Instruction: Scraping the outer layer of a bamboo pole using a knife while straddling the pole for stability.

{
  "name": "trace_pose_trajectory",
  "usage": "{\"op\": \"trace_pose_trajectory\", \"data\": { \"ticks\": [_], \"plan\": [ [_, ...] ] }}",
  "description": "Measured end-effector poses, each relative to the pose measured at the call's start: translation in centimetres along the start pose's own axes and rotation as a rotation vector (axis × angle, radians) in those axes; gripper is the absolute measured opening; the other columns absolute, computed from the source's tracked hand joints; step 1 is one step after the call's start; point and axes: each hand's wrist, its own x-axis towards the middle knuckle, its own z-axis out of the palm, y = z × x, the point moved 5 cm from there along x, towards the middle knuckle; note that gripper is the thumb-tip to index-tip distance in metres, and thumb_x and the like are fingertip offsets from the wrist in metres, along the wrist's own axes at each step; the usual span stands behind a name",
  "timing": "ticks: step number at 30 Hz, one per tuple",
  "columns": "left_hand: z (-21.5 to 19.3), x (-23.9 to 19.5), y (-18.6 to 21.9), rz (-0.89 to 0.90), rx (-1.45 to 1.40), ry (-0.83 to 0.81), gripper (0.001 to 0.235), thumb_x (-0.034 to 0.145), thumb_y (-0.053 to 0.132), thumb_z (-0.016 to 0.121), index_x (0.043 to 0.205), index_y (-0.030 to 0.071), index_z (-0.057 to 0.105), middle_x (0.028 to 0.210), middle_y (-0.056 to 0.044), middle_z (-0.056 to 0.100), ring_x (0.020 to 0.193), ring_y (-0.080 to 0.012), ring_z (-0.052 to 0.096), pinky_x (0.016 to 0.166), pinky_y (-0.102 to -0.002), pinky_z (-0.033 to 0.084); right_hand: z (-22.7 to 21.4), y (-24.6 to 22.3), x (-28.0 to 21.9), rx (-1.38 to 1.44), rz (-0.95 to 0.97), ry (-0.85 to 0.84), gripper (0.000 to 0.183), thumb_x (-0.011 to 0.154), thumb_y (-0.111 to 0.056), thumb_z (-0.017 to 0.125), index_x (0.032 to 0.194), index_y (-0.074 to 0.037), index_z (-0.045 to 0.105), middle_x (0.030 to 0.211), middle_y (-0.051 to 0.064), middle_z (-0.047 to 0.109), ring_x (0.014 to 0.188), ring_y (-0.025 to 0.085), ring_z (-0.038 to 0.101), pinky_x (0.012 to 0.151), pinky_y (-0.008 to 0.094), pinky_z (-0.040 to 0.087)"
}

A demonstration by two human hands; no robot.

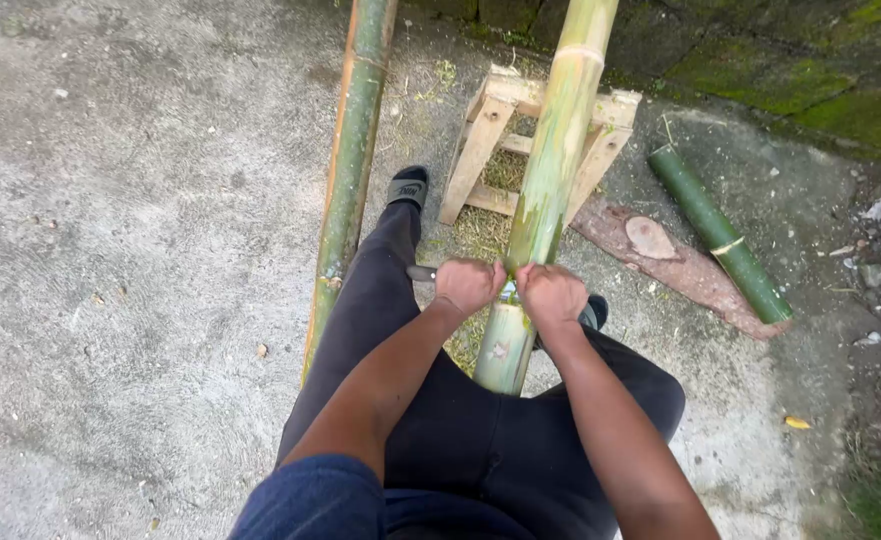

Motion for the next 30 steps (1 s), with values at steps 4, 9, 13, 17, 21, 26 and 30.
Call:
{"op": "trace_pose_trajectory", "data": {
  "ticks": [4,9,13,17,21,26,30],
  "plan": [
    [0.7,3.4,0.4,0.024,-0.018,-0.071,0.053,0.100,0.030,0.057,0.049,0.015,0.062,0.049,-0.005,0.062,0.040,-0.0230,0.058,0.041,-0.042,0.045,2.5,3.0,0.8,0.025,0.081,-0.125,0.040,0.093,-0.020,0.064,0.054,-0.011,0.063,0.057,0.010,0.063,0.046,0.026,0.060,0.049,0.041,0.050],
    [3.9,10.3,-1.1,0.097,0.098,-0.169,0.046,0.097,0.034,0.051,0.056,0.018,0.065,0.046,-0.001,0.063,0.034,-0.0216,0.059,0.035,-0.041,0.047,5.6,7.1,5.8,0.067,0.241,-0.239,0.049,0.100,-0.030,0.057,0.058,-0.007,0.067,0.056,0.014,0.062,0.043,0.029,0.057,0.050,0.045,0.048],
    [5.8,15.3,-2.1,0.000,0.067,-0.184,0.057,0.100,0.037,0.049,0.049,0.019,0.064,0.048,-0.003,0.064,0.037,-0.0232,0.061,0.042,-0.041,0.049,8.8,11.0,10.2,0.087,0.419,-0.304,0.050,0.098,-0.038,0.056,0.062,-0.006,0.072,0.054,0.017,0.062,0.043,0.032,0.058,0.053,0.046,0.051],
    [7.1,17.9,-2.6,-0.029,0.067,-0.098,0.057,0.099,0.037,0.051,0.047,0.020,0.066,0.049,-0.004,0.065,0.040,-0.0250,0.062,0.043,-0.042,0.050,9.4,12.1,12.8,-0.005,0.366,-0.211,0.051,0.100,-0.039,0.057,0.062,-0.007,0.072,0.058,0.020,0.064,0.050,0.038,0.062,0.056,0.050,0.052],
    [6.3,18.6,-2.3,-0.029,0.043,-0.033,0.055,0.096,0.037,0.054,0.046,0.018,0.066,0.049,-0.006,0.065,0.040,-0.0253,0.062,0.042,-0.042,0.049,8.9,11.7,12.9,-0.072,0.257,-0.094,0.044,0.099,-0.031,0.060,0.063,-0.009,0.072,0.063,0.019,0.066,0.052,0.039,0.063,0.056,0.049,0.052],
    [5.7,17.5,-2.0,-0.002,0.035,0.053,0.053,0.095,0.035,0.056,0.046,0.018,0.065,0.050,-0.005,0.065,0.042,-0.0249,0.061,0.045,-0.041,0.049,8.7,11.4,12.2,-0.053,0.194,-0.054,0.041,0.099,-0.026,0.062,0.061,-0.010,0.070,0.066,0.015,0.068,0.052,0.036,0.063,0.054,0.047,0.052],
    [4.4,16.1,-1.4,0.003,0.003,0.068,0.051,0.096,0.032,0.057,0.047,0.018,0.065,0.050,-0.005,0.064,0.043,-0.0242,0.062,0.047,-0.040,0.049,7.7,10.5,11.1,-0.054,0.171,-0.052,0.040,0.097,-0.026,0.063,0.061,-0.011,0.068,0.067,0.013,0.069,0.052,0.034,0.064,0.054,0.046,0.052]
  ]
}}
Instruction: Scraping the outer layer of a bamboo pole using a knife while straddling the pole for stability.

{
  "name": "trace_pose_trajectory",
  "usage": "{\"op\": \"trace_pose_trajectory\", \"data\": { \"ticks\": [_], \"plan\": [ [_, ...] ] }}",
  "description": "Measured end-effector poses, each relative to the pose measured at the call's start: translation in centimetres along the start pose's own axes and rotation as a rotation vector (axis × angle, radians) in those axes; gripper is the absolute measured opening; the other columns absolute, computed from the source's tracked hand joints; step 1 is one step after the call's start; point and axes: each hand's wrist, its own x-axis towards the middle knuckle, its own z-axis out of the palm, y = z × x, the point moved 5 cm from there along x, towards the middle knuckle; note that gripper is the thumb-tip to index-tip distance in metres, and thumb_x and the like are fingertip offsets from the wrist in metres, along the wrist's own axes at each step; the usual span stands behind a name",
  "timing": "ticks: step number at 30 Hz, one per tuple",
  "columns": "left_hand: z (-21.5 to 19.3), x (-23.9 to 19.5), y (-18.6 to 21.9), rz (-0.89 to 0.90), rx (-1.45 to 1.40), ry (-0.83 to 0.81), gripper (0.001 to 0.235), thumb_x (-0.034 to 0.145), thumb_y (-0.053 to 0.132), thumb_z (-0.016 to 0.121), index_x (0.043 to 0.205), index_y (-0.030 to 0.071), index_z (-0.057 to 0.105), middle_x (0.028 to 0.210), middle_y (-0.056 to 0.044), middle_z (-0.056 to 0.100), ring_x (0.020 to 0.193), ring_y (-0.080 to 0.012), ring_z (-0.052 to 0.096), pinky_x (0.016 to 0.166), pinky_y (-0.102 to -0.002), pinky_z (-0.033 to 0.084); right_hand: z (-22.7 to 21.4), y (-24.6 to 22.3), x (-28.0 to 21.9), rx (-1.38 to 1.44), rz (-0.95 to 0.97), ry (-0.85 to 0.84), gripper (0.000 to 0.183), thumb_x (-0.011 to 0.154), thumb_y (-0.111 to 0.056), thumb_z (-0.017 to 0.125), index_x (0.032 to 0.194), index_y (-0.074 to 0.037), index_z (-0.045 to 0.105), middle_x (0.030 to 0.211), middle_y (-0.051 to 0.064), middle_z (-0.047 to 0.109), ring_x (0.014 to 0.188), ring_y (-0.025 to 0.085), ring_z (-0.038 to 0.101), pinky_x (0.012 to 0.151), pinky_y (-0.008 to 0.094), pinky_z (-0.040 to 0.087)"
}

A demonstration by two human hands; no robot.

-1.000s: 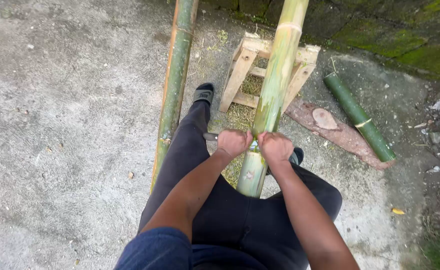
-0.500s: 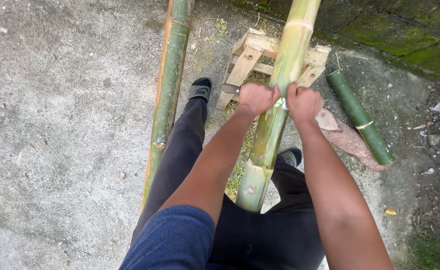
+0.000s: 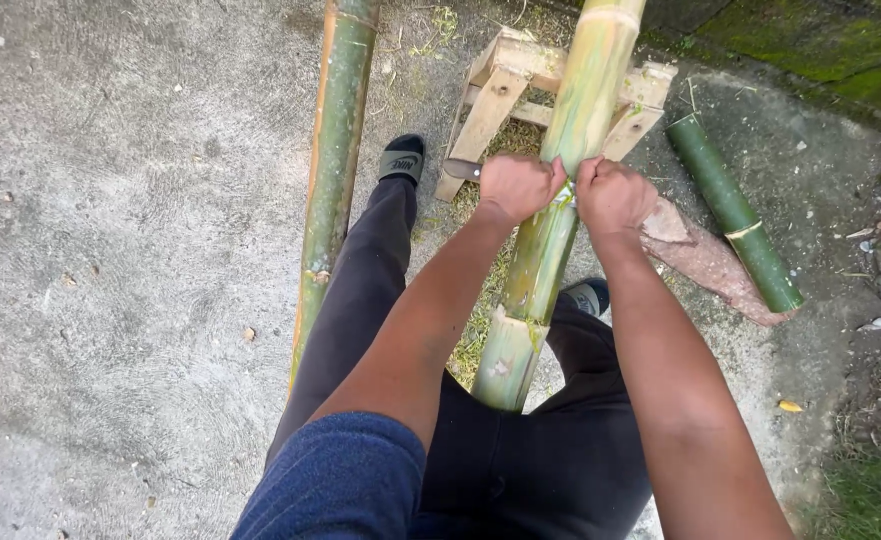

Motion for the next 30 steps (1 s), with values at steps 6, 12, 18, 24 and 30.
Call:
{"op": "trace_pose_trajectory", "data": {
  "ticks": [6,12,18,24,30],
  "plan": [
    [-1.7,-2.6,1.0,0.008,-0.009,0.000,0.051,0.097,0.030,0.056,0.048,0.017,0.064,0.050,-0.004,0.064,0.043,-0.0233,0.061,0.049,-0.040,0.050,-0.9,-0.6,-2.8,0.006,-0.025,-0.007,0.038,0.097,-0.024,0.062,0.062,-0.011,0.068,0.067,0.011,0.069,0.053,0.031,0.064,0.054,0.044,0.051],
    [-3.5,-5.9,2.4,-0.003,-0.019,0.033,0.050,0.097,0.029,0.058,0.049,0.015,0.063,0.051,-0.004,0.064,0.043,-0.0234,0.060,0.046,-0.039,0.049,-3.2,-1.9,-6.0,0.017,0.001,0.007,0.037,0.096,-0.023,0.063,0.060,-0.012,0.067,0.066,0.010,0.069,0.052,0.030,0.064,0.052,0.043,0.051],
    [-4.7,-10.0,3.3,0.031,-0.010,0.006,0.051,0.097,0.028,0.060,0.048,0.016,0.062,0.049,-0.004,0.062,0.041,-0.0231,0.059,0.044,-0.039,0.048,-5.2,-3.4,-9.5,0.037,-0.005,0.026,0.036,0.093,-0.022,0.065,0.059,-0.012,0.065,0.065,0.010,0.068,0.051,0.030,0.063,0.051,0.043,0.050],
    [-7.1,-15.0,5.1,0.017,-0.038,-0.034,0.047,0.098,0.028,0.058,0.052,0.015,0.062,0.050,-0.004,0.061,0.043,-0.0230,0.060,0.046,-0.040,0.049,-7.2,-4.9,-15.0,0.029,0.004,-0.007,0.035,0.091,-0.021,0.064,0.057,-0.011,0.064,0.061,0.011,0.066,0.050,0.029,0.063,0.049,0.043,0.050],
    [-5.2,-12.9,3.6,0.029,0.026,-0.149,0.052,0.100,0.030,0.056,0.050,0.016,0.063,0.050,-0.004,0.062,0.040,-0.0229,0.058,0.043,-0.040,0.047,-6.1,-4.4,-12.6,0.080,0.026,-0.023,0.038,0.094,-0.021,0.062,0.058,-0.011,0.064,0.061,0.012,0.066,0.049,0.030,0.062,0.049,0.044,0.049]
  ]
}}
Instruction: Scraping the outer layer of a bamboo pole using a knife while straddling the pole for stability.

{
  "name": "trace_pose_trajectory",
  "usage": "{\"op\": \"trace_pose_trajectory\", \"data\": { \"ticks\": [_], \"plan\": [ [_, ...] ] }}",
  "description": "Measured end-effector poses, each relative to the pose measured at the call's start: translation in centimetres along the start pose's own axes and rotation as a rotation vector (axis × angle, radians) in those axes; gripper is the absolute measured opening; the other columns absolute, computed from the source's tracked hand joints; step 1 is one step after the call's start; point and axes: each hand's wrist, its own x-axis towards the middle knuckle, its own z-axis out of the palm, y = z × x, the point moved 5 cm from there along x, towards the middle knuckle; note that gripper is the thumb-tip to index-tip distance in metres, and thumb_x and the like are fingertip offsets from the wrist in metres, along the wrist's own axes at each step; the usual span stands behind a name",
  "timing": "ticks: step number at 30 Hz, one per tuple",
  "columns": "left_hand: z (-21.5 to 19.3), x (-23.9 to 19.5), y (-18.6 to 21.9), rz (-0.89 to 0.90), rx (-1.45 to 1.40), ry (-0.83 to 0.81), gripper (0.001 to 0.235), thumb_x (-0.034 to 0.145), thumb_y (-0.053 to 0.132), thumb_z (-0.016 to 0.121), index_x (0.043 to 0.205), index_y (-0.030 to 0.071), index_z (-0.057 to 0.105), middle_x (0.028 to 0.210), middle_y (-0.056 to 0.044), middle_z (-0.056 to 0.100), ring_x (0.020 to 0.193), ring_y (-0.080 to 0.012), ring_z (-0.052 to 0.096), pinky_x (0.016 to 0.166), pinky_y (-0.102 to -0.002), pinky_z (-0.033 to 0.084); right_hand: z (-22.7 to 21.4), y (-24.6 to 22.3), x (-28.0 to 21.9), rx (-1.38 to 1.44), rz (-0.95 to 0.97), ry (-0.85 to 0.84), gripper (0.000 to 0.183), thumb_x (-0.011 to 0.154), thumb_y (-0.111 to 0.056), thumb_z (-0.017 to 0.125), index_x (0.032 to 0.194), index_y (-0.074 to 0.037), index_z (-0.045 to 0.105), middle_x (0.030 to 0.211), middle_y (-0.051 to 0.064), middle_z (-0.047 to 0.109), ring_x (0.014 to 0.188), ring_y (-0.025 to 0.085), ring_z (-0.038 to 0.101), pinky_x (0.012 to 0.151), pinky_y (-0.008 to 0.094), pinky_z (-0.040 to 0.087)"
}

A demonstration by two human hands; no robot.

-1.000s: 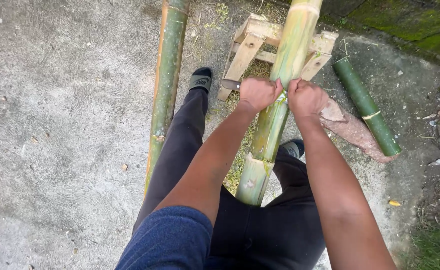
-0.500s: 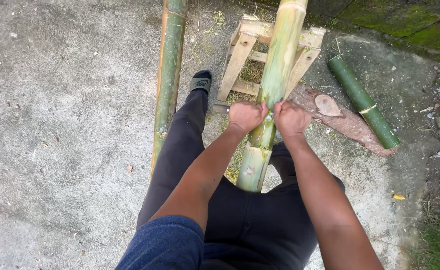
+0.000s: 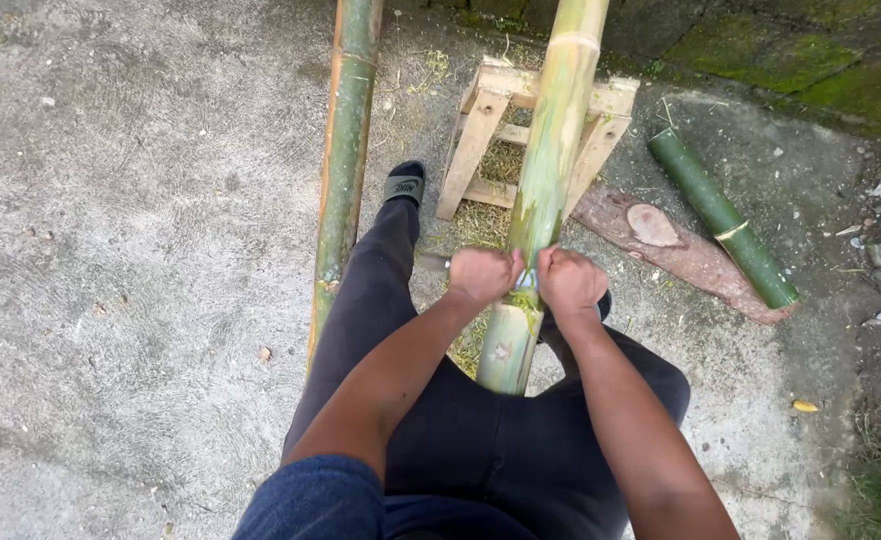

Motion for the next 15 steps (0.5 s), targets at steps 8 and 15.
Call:
{"op": "trace_pose_trajectory", "data": {
  "ticks": [8,15],
  "plan": [
    [3.9,13.1,-3.9,-0.058,0.046,-0.126,0.058,0.101,0.037,0.047,0.048,0.018,0.063,0.047,-0.002,0.063,0.036,-0.0212,0.057,0.040,-0.040,0.046,5.3,4.1,11.8,-0.089,0.032,-0.097,0.050,0.103,-0.026,0.054,0.058,-0.010,0.066,0.059,0.011,0.065,0.042,0.027,0.056,0.048,0.043,0.046],
    [5.1,15.5,-5.3,-0.062,-0.012,0.185,0.053,0.097,0.033,0.055,0.046,0.018,0.063,0.049,-0.005,0.063,0.042,-0.0240,0.061,0.044,-0.040,0.049,5.9,4.4,15.6,-0.065,-0.118,0.056,0.040,0.100,-0.023,0.063,0.062,-0.011,0.066,0.066,0.012,0.068,0.053,0.031,0.063,0.053,0.043,0.050]
  ]
}}
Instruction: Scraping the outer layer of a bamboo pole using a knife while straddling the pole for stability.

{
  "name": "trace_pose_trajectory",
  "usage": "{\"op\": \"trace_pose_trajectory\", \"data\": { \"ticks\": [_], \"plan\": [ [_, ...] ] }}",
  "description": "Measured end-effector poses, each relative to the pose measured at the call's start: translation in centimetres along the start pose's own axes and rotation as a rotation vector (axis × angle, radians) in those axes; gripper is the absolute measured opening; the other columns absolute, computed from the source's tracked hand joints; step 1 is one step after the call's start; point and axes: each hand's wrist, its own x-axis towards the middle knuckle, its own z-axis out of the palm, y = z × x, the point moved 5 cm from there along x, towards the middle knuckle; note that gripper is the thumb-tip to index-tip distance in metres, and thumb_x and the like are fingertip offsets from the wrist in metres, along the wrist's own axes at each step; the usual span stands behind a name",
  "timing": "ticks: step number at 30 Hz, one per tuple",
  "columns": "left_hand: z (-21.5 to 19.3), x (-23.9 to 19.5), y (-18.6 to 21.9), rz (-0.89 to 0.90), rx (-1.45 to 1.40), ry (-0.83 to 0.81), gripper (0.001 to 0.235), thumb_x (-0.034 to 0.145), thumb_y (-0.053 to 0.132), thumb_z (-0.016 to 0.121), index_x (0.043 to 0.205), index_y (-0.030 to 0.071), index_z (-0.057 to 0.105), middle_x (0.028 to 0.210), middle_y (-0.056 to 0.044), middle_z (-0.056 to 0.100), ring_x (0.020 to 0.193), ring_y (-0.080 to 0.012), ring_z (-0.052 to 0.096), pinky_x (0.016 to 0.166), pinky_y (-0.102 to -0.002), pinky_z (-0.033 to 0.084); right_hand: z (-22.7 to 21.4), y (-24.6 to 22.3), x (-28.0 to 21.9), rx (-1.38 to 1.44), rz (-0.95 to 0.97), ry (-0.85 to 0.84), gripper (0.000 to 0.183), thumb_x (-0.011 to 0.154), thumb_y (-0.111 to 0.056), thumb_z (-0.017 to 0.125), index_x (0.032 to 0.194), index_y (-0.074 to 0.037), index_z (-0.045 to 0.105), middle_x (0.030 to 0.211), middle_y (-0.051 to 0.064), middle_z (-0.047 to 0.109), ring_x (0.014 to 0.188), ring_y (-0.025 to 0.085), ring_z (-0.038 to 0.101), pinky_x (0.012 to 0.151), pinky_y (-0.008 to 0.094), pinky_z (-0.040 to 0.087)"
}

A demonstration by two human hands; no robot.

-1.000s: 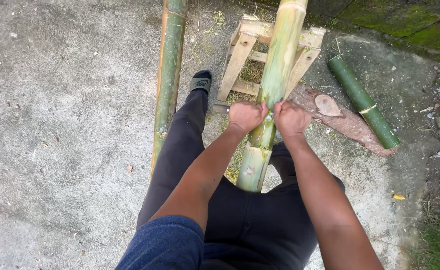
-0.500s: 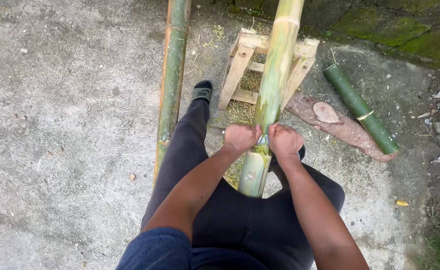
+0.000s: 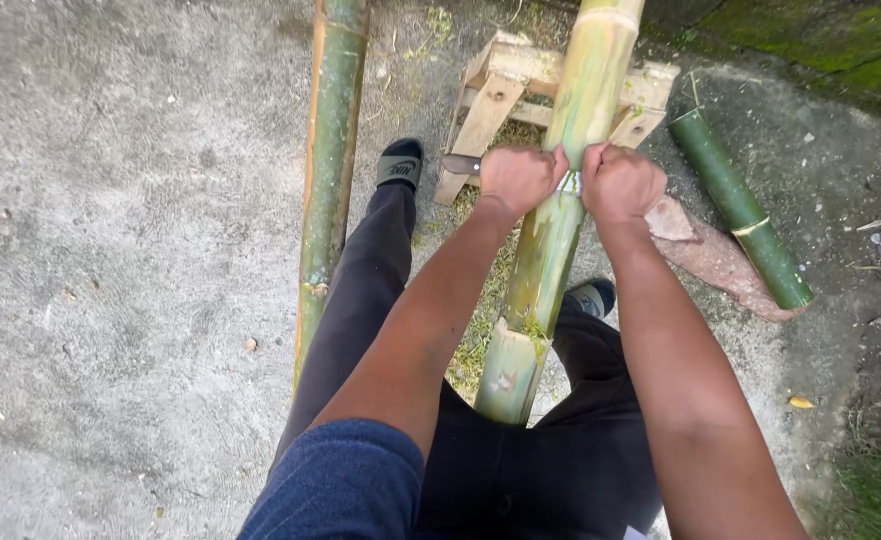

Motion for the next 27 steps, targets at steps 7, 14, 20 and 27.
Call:
{"op": "trace_pose_trajectory", "data": {
  "ticks": [7,14,20,27],
  "plan": [
    [-2.2,-3.5,1.2,-0.018,-0.023,-0.014,0.052,0.096,0.030,0.059,0.046,0.016,0.063,0.048,-0.005,0.062,0.041,-0.0238,0.060,0.044,-0.040,0.048,-1.7,-1.4,-2.9,-0.013,-0.022,-0.018,0.037,0.097,-0.020,0.064,0.061,-0.011,0.065,0.064,0.011,0.066,0.052,0.030,0.062,0.052,0.043,0.050],
    [-6.0,-7.4,2.8,-0.004,-0.059,0.045,0.047,0.096,0.026,0.061,0.050,0.015,0.062,0.052,-0.004,0.063,0.043,-0.0231,0.060,0.049,-0.039,0.050,-4.4,-3.5,-6.6,0.022,-0.061,0.051,0.035,0.093,-0.017,0.066,0.059,-0.012,0.062,0.061,0.009,0.063,0.052,0.028,0.061,0.051,0.041,0.049],
    [-7.6,-9.7,3.9,-0.007,-0.055,0.030,0.046,0.095,0.025,0.061,0.050,0.015,0.062,0.052,-0.004,0.063,0.045,-0.0229,0.061,0.050,-0.038,0.051,-6.0,-4.3,-9.0,0.077,-0.042,0.057,0.034,0.091,-0.015,0.067,0.058,-0.011,0.060,0.061,0.009,0.063,0.051,0.027,0.061,0.050,0.040,0.048],
    [-8.3,-12.0,4.5,0.004,-0.067,-0.015,0.044,0.095,0.025,0.061,0.052,0.014,0.063,0.053,-0.004,0.064,0.046,-0.0225,0.062,0.052,-0.038,0.051,-7.4,-5.3,-11.6,0.059,-0.071,0.064,0.031,0.089,-0.014,0.068,0.059,-0.011,0.061,0.059,0.009,0.062,0.052,0.027,0.061,0.051,0.040,0.049]
  ]
}}
